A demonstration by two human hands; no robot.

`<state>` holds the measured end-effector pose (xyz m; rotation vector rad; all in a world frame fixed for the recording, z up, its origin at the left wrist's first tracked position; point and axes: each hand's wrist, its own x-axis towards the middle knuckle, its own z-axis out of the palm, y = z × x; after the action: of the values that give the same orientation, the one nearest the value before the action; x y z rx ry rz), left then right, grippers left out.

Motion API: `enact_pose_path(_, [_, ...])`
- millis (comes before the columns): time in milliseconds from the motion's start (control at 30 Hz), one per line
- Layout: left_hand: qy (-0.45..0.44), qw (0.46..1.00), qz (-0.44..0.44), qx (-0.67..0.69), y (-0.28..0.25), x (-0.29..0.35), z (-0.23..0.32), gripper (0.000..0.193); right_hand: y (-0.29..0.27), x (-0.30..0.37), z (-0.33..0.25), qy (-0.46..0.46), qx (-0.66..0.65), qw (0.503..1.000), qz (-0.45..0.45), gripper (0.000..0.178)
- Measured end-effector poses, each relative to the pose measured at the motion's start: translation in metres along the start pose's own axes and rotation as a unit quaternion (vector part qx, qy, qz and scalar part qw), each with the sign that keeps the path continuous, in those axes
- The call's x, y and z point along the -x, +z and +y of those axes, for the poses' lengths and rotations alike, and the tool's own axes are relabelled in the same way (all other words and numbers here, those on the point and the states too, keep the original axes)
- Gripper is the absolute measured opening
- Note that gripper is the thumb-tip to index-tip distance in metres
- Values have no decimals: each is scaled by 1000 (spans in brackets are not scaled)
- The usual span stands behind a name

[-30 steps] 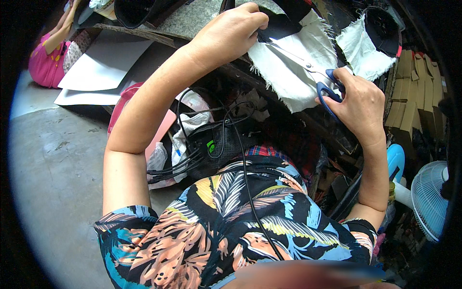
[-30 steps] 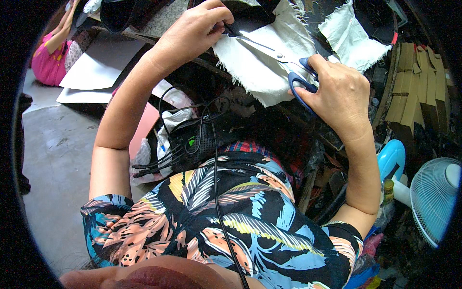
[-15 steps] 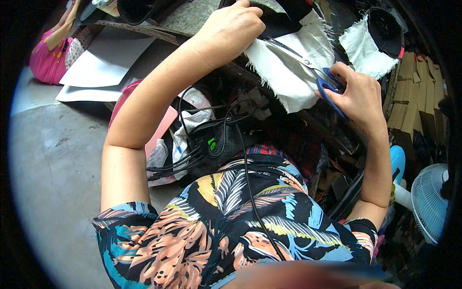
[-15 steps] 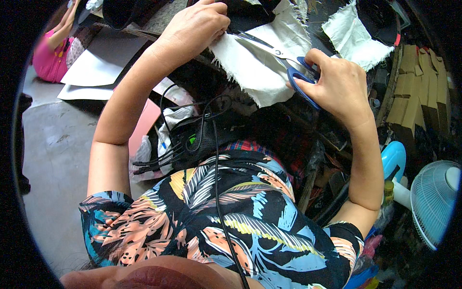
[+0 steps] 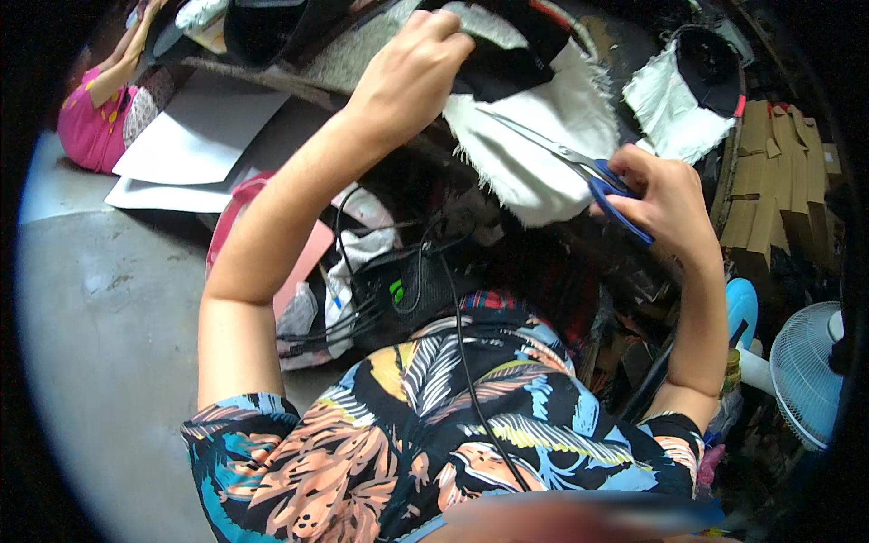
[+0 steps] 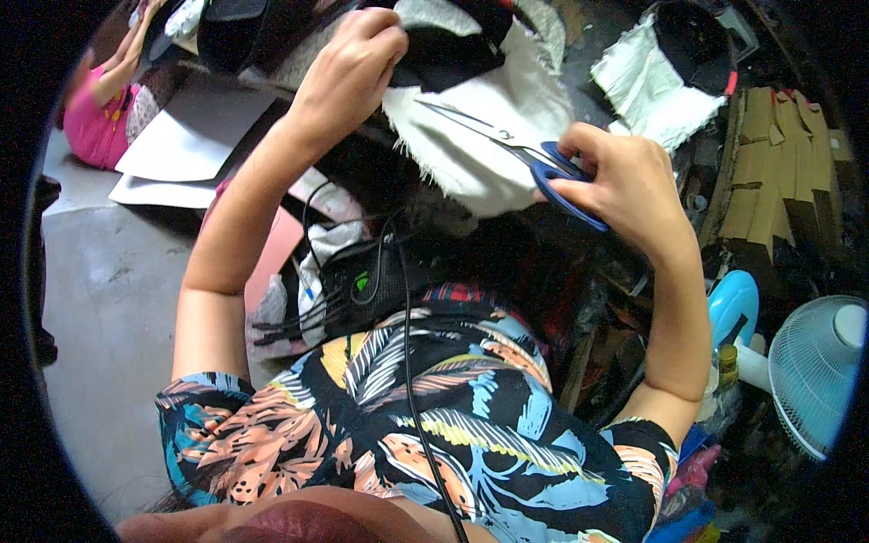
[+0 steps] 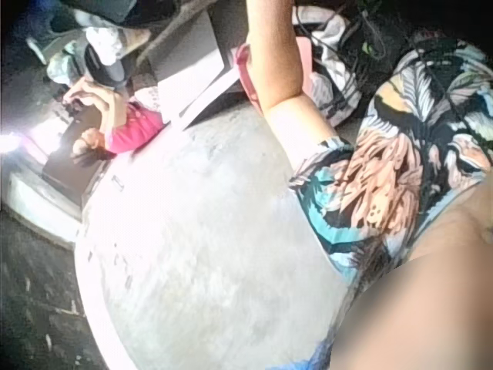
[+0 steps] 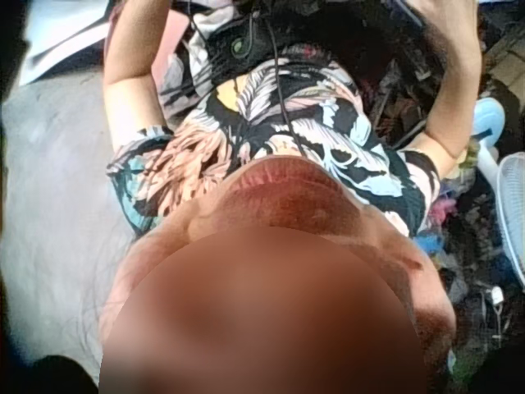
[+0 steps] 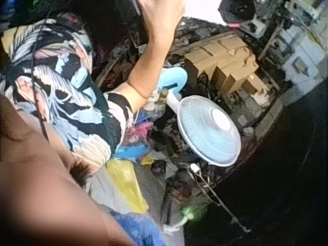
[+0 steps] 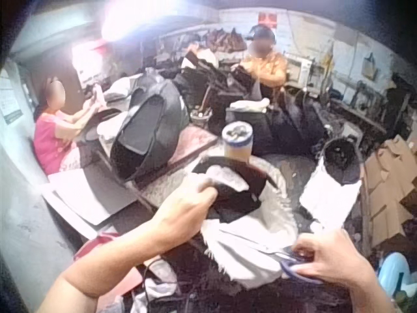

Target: The person places a white fabric insert into a black shoe, trims the excess with scissors, and repeats the process for a second shoe. The person handles the shoes and fabric by hand and uses scissors to cut the fabric flush with the shoe edges.

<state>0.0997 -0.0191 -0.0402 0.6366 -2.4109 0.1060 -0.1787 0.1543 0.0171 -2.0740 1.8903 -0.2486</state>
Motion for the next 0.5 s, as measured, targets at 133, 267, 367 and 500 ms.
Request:
enact_pose_path(133, [-81,989,113,-59,-16,3,-4,72,-8,17,49,100,-217,954,182,21])
enact_pose_path(267, [-421,773,-152,449,-14,7,9,88,0,21,91,234,49,950,199,28])
enact_pose_path(367, [-383,778,-54,494,-5,7,10,74,14,15,101,242,30,955,171,31])
enact_pose_path(500, [-298,846,1,443,-2,-10,-14,46,10,2,85,102,-55,963,243,23])
